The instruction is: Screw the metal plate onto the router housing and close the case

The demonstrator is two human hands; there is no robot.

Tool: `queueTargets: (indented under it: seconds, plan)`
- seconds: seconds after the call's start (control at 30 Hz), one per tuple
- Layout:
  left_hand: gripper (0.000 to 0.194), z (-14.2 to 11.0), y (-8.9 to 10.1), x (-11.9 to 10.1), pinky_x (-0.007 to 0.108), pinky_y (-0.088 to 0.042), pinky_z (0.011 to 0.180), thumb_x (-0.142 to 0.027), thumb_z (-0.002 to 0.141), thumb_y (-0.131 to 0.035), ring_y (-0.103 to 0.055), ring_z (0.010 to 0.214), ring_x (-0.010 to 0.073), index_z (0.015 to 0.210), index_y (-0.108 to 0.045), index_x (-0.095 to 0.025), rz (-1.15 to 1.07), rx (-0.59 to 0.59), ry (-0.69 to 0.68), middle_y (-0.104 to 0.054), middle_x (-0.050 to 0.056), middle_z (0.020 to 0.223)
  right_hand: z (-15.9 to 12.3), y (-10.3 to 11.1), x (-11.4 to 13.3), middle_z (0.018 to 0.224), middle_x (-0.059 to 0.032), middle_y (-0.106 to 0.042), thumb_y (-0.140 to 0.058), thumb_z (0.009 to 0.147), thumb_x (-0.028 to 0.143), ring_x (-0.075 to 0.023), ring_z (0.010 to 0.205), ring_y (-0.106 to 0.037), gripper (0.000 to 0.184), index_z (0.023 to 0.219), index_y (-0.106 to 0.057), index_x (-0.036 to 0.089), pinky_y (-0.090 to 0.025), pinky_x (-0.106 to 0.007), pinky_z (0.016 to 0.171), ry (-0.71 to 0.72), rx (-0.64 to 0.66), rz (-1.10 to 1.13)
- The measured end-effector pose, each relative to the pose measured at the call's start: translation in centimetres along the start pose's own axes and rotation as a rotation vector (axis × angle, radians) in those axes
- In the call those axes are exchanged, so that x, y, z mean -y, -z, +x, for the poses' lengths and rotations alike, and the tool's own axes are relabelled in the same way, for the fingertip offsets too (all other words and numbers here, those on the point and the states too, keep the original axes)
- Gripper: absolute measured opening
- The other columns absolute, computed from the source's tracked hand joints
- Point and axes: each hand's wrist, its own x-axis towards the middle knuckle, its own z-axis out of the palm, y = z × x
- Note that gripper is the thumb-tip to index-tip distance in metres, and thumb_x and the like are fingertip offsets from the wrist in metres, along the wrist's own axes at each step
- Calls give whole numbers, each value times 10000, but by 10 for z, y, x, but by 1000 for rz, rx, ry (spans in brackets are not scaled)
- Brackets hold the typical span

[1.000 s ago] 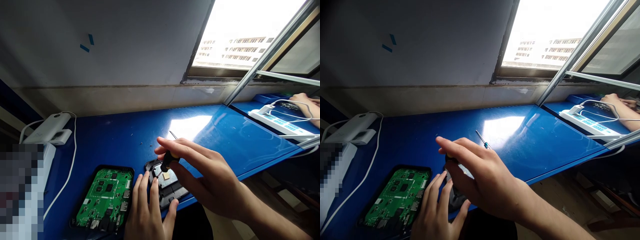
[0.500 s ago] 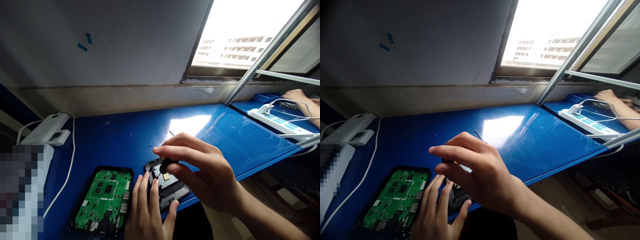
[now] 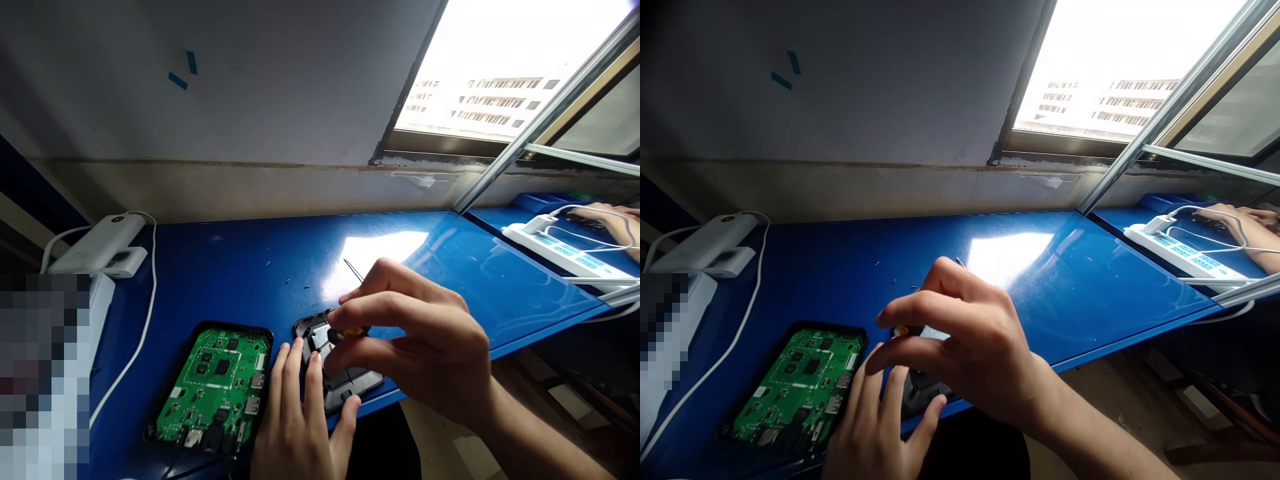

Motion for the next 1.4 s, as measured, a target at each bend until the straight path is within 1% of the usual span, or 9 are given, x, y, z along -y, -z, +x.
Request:
queueTargets:
  seconds: [0.17,0.3,0.63,0.73,0.83,0.9,1.03,1.2,1.4]
  plan:
    - [364,0,0,0,443,-538,1007,-412,1031,-576,-615,1296,361,1250,-637,-128,-41,51,22,-663,198,1358,-2,7,2,1043,-97,-735,-692,989,167,-135,919,-720,210,1181,-750,104,-602,-249,776,-1,68,-1]
    - [360,1,1,-1,461,-532,1043,-401,1028,-585,-613,1317,359,1274,-625,-142,-62,55,38,-657,193,1398,-4,10,9,1165,-93,-775,-597,1009,73,-123,992,-739,366,1369,-644,120,-608,-236,846,-25,167,-23]
    - [355,2,4,-4,414,-554,1015,-394,1023,-587,-635,1295,349,1279,-620,-149,-2,48,56,-689,171,1363,3,-2,-2,774,12,-636,-921,773,280,-105,640,-631,257,978,-793,192,-519,-249,537,-12,-35,-35]
    - [349,2,4,-3,430,-548,1025,-398,1022,-589,-629,1308,346,1264,-633,-151,-39,72,64,-684,176,1369,0,2,-4,898,-42,-696,-805,914,255,-147,789,-686,217,1121,-784,192,-571,-282,643,-7,-2,-54]
    - [339,2,3,-3,447,-525,1064,-386,1023,-590,-608,1340,343,1262,-638,-151,-77,80,73,-666,181,1404,-4,8,1,1244,-106,-730,-639,983,95,-200,1100,-714,431,1401,-648,203,-615,-340,891,-14,109,-57]
    - [341,2,3,-3,450,-517,1072,-385,1025,-591,-601,1348,346,1260,-641,-143,-77,74,73,-660,186,1412,-6,12,5,1287,-83,-739,-610,974,40,-181,1108,-727,556,1493,-562,231,-624,-315,903,-21,164,-61]
    - [358,2,3,-3,446,-534,1040,-395,1017,-612,-622,1321,354,1256,-645,-131,-55,56,57,-676,194,1387,-6,12,8,1099,-40,-782,-741,947,133,-161,901,-749,533,1445,-614,275,-640,-289,762,-76,152,-57]
    - [365,2,3,-2,407,-553,996,-405,1010,-616,-644,1277,348,1259,-645,-140,5,40,41,-691,183,1352,-1,8,1,839,-21,-701,-883,827,292,-137,685,-689,292,1093,-790,216,-565,-268,568,-40,43,-95]
    - [356,2,3,-1,440,-531,1029,-392,1023,-600,-630,1289,352,1267,-636,-135,-47,56,38,-678,194,1355,-1,13,6,1147,-97,-760,-644,1014,178,-165,957,-752,309,1320,-689,178,-627,-276,780,7,157,-110]
